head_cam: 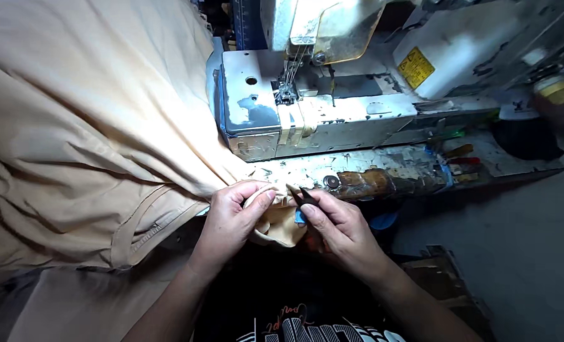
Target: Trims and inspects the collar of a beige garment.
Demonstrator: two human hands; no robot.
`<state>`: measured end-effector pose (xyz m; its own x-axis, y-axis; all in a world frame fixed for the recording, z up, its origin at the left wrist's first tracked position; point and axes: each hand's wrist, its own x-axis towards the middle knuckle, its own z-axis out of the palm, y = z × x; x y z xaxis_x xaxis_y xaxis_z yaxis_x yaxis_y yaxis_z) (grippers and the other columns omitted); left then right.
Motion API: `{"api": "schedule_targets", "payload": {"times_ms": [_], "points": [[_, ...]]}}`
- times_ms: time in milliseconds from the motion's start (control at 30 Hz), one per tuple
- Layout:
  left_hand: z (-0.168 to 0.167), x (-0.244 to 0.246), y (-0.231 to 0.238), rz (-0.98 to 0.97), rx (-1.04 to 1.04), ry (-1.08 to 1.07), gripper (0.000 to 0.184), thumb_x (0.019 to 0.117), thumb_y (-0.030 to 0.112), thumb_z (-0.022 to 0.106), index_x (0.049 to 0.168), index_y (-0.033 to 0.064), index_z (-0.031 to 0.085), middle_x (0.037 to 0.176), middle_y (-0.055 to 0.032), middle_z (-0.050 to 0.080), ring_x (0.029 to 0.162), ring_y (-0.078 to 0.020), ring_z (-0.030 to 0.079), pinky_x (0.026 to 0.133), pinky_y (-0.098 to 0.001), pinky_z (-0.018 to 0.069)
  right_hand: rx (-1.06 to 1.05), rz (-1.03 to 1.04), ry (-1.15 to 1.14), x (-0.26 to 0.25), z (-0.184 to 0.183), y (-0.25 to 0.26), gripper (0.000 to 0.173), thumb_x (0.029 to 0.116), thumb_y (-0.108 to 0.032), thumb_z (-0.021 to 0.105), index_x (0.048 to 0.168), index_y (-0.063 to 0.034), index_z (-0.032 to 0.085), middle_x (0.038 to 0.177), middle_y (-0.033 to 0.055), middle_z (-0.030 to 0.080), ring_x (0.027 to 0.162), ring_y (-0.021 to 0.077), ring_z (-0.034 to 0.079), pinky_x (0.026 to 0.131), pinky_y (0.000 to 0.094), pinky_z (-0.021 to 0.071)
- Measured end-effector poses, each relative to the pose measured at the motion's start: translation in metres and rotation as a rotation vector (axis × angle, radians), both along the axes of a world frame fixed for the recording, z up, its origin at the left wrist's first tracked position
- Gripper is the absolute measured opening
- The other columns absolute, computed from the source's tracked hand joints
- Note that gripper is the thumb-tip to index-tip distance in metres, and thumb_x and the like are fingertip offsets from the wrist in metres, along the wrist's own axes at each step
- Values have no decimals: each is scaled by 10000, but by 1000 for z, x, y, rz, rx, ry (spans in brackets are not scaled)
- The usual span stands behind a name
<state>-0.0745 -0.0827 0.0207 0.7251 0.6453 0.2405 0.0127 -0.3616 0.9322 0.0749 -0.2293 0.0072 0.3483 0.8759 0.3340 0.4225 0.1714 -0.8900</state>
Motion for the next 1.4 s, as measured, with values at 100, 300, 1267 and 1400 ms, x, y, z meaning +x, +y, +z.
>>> {"api": "schedule_targets", "payload": {"times_ms": [100, 300, 1267, 1400], "points": [[3, 0, -2, 0, 27, -7, 131, 953, 139, 648, 928, 120, 775, 848, 75, 716, 718, 20, 637, 644, -147, 524, 9, -23, -71, -4, -3, 4, 289, 1079, -165, 473, 1085, 9, 703, 811, -1, 661, 646, -31, 583, 593, 118, 497], [5, -2, -4, 14, 44, 1, 133, 950, 141, 647, 918, 124, 774, 853, 81, 710, 719, 28, 629, 638, -137, 514, 5, -41, -101, -7, -6, 6, 294, 1073, -174, 481, 1079, 5, 714, 792, -5, 651, 669, -37, 572, 623, 108, 479], [-26, -54, 4, 280, 633, 45, 146, 847, 143, 635, 968, 109, 708, 951, -28, 621, 941, -122, 600, 837, -259, 503, 350, -510, -218, 10, -40, 10, 357, 807, 11, 654, 1153, -40, 584, 975, 17, 664, 803, -23, 597, 741, 114, 505], [-43, -69, -23, 268, 646, 184, 528, 882, 480, 746, 1252, 125, 623, 1250, -120, 580, 1219, -265, 534, 1019, -436, 451, 422, -484, -342, 5, -42, 12, 305, 876, -59, 681, 1152, -92, 555, 991, -2, 662, 883, 0, 628, 815, 166, 530]]}}
